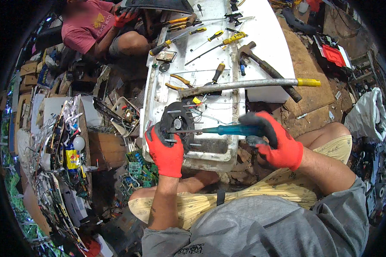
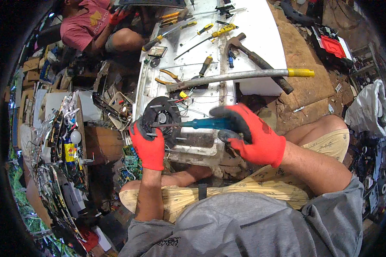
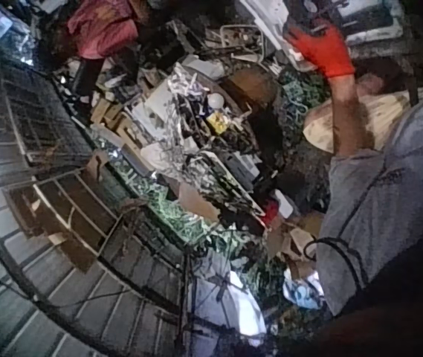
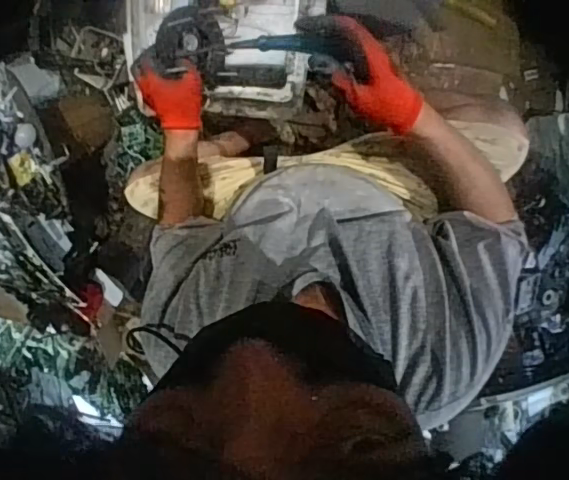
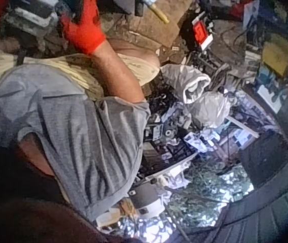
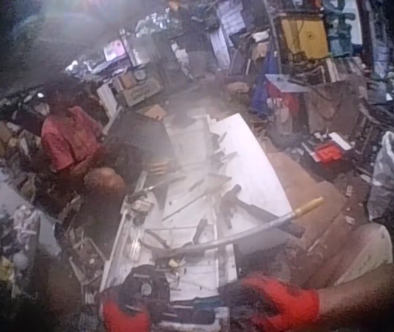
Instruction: The person uses a screwdriver to remove screws from a circular electronic component, then uses pliers to pull out a metal pin. The person continues to manipulate the component and tools throughout the clip.
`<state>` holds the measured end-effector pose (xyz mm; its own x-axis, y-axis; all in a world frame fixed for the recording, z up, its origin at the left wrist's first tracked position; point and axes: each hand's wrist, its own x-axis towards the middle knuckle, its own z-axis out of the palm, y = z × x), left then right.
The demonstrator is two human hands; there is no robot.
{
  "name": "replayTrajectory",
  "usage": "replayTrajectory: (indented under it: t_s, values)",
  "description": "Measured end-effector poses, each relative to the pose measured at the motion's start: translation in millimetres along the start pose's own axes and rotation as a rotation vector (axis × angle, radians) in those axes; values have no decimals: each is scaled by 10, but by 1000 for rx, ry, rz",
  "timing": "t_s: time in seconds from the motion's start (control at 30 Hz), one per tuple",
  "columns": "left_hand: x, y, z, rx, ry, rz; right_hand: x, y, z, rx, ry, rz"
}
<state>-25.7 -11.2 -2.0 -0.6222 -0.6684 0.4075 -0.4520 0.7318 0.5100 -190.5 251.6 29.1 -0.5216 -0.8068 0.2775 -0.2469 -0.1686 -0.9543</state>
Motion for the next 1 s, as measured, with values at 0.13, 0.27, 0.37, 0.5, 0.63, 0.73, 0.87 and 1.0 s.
replayTrajectory:
  t_s: [0.13,0.27,0.37,0.5,0.63,0.73,0.87,1.0]
  values:
    - [-1,14,-18,-23,2,-50,11,-66,-108,-121,-126,193]
    - [5,70,-19,-44,-11,-58,7,-32,-152,-388,-182,-168]
    - [-14,-15,14,-68,-9,-78,7,-74,-50,-147,-113,13]
    - [-26,-51,30,-31,-15,-77,-27,-69,-85,-212,-159,214]
    - [-4,24,30,-87,-15,-56,22,-40,-144,-353,-68,-85]
    - [36,-13,-23,-215,-69,-77,50,24,-134,-34,75,-30]
    - [69,-276,-85,-459,-141,-175,18,90,-128,494,252,316]
    - [145,-390,-149,-473,-110,-189,27,192,-303,574,398,474]
